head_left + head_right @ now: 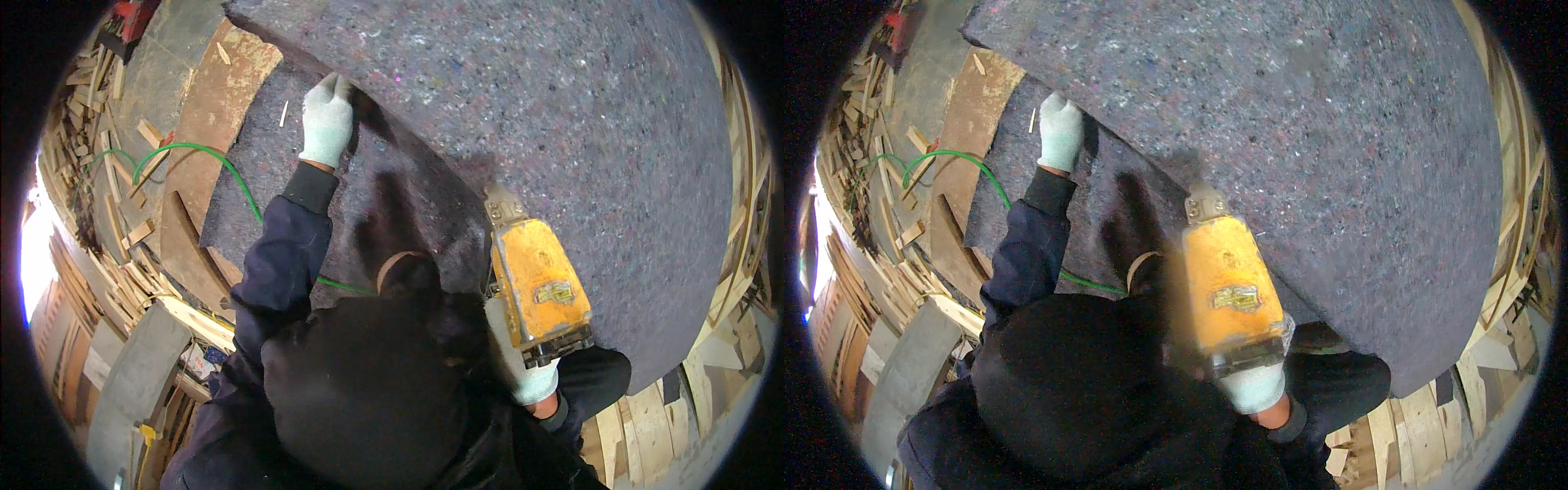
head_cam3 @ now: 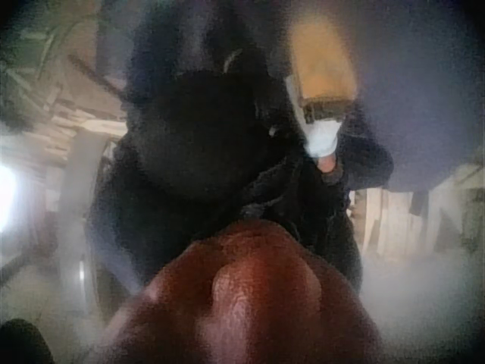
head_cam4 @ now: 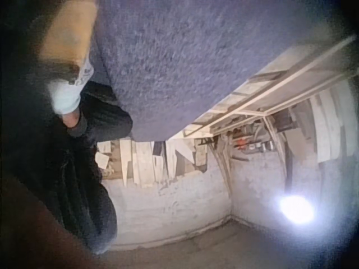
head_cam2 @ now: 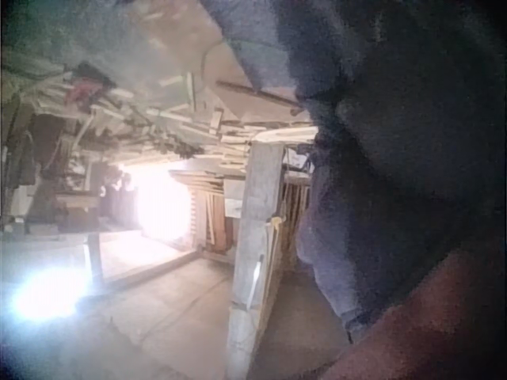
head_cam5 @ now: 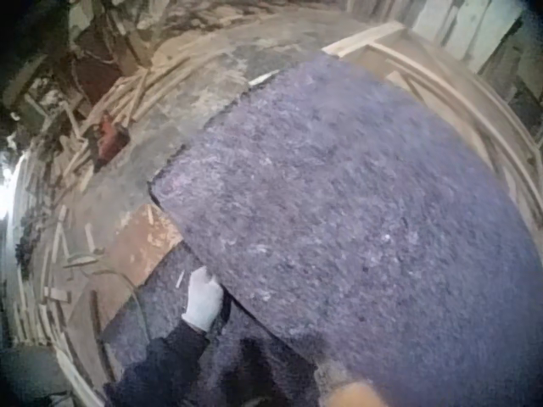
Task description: The person installs a piece of carpet onto a curved wooden frame. They use a pneumatic nail gun to fasten the carpet along the edges, then switch to a utility knife to trim excess material around the frame. The person repeatedly staples and trims to fit the carpet to the curved shape.
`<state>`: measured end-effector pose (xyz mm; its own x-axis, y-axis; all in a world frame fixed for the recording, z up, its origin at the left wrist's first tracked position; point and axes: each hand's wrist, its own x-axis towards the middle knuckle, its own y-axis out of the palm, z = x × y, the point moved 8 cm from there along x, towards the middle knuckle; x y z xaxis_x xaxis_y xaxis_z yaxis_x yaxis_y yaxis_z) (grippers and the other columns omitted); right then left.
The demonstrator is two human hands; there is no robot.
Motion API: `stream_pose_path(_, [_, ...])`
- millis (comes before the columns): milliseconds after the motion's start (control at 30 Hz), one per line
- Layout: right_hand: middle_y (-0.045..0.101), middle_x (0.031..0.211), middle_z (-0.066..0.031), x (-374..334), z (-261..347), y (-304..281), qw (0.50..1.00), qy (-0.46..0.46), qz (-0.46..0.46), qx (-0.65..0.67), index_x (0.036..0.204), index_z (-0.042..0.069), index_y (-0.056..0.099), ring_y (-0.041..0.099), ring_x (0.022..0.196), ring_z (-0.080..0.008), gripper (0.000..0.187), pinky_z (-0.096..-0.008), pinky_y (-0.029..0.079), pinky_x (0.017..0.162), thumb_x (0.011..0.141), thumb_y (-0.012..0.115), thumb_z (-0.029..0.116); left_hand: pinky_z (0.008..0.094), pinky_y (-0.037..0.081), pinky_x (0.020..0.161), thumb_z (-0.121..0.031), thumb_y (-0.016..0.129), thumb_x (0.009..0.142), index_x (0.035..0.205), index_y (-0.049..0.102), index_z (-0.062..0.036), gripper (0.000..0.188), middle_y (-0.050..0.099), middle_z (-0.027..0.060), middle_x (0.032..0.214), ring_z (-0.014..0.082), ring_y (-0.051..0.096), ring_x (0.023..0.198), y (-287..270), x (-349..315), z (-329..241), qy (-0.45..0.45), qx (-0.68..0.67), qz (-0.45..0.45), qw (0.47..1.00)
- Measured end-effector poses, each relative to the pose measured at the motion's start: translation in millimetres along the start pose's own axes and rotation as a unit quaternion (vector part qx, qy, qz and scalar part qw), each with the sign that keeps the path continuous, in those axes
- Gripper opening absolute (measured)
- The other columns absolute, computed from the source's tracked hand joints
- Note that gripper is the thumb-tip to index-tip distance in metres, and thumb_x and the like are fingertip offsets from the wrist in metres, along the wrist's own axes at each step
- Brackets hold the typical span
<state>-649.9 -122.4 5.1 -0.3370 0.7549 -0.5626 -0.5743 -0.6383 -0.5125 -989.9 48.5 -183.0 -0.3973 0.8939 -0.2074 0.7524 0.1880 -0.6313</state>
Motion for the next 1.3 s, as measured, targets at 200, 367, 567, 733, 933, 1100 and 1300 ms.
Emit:
stream_pose_path(200, [0.066, 0.130, -0.0098, 25.8, 26.2, -14.3, 0.992, -0.085, -0.077, -0.048, 0.133, 0.009, 0.063, 0.063, 0.119, -0.0278, 0.045, -0.0408, 0.049, 0.101, 0.089, 0.069, 0.003, 0.0402, 0.049, 0.074, -0.023, 0.055, 0.101, 0.100, 0.067, 0.0048, 0.030, 0.070, 0.0215, 0.085, 0.0313, 0.068, 0.080, -9.7, -2.6, -9.3, 0.010, 0.002, -0.047, 0.999])
stream_pose_path(367, [0.070, 0.118, -0.0104, 56.7, 51.1, -19.0, 0.988, -0.094, -0.113, -0.042, 0.124, 0.005, 0.064, 0.067, 0.107, -0.0269, 0.039, -0.0393, 0.052, 0.094, 0.086, 0.075, 0.004, 0.0408, 0.049, 0.071, -0.024, 0.055, 0.101, 0.097, 0.068, 0.0041, 0.031, 0.069, 0.0214, 0.083, 0.0327, 0.068, 0.078, -5.3, -2.9, 0.5, -0.030, -0.093, -0.022, 0.995])
stream_pose_path(567, [0.071, 0.108, -0.0105, 88.2, 81.5, -21.2, 0.986, -0.139, -0.089, 0.001, 0.115, 0.003, 0.066, 0.069, 0.097, -0.0254, 0.034, -0.0372, 0.053, 0.087, 0.084, 0.080, 0.007, 0.0388, 0.049, 0.071, -0.026, 0.055, 0.102, 0.098, 0.068, 0.0041, 0.033, 0.071, 0.0184, 0.083, 0.0265, 0.066, 0.076, -6.4, -4.4, 1.3, -0.002, -0.045, -0.034, 0.998])
stream_pose_path(733, [0.073, 0.101, -0.0076, 99.7, 105.9, -26.2, 0.970, -0.181, -0.163, -0.012, 0.107, 0.008, 0.070, 0.070, 0.086, -0.0254, 0.027, -0.0377, 0.054, 0.075, 0.081, 0.073, 0.009, 0.0390, 0.050, 0.074, -0.024, 0.055, 0.102, 0.105, 0.068, 0.0042, 0.032, 0.071, 0.0222, 0.090, 0.0301, 0.067, 0.081, -8.2, -6.8, 3.2, 0.004, -0.100, -0.057, 0.993])
stream_pose_path(933, [0.072, 0.096, -0.0072, 119.2, 132.2, -20.4, 0.953, -0.222, -0.205, -0.013, 0.103, 0.012, 0.072, 0.070, 0.081, -0.0303, 0.030, -0.0410, 0.056, 0.070, 0.073, 0.071, 0.009, 0.0397, 0.050, 0.073, -0.023, 0.054, 0.102, 0.104, 0.068, 0.0047, 0.031, 0.070, 0.0211, 0.086, 0.0291, 0.068, 0.080, -3.4, -7.1, 12.1, -0.041, -0.118, -0.012, 0.992])
stream_pose_path(1100, [0.071, 0.094, -0.0082, 141.0, 152.9, -16.6, 0.943, -0.250, -0.219, -0.005, 0.098, 0.010, 0.071, 0.069, 0.078, -0.0317, 0.024, -0.0414, 0.054, 0.066, 0.074, 0.073, 0.010, 0.0403, 0.048, 0.071, -0.024, 0.052, 0.102, 0.096, 0.065, 0.0035, 0.031, 0.065, 0.0193, 0.084, 0.0281, 0.061, 0.080, 2.0, -4.1, 18.0, -0.035, -0.144, 0.011, 0.989])
stream_pose_path(1300, [0.071, 0.095, -0.0092, 159.0, 180.9, -8.4, 0.930, -0.289, -0.225, -0.030, 0.099, 0.011, 0.071, 0.068, 0.081, -0.0323, 0.018, -0.0434, 0.052, 0.069, 0.081, 0.071, 0.010, 0.0437, 0.049, 0.073, -0.022, 0.054, 0.101, 0.097, 0.065, 0.0011, 0.026, 0.066, 0.0246, 0.090, 0.0404, 0.066, 0.086, 15.6, -6.8, 41.0, -0.015, -0.210, -0.014, 0.978])
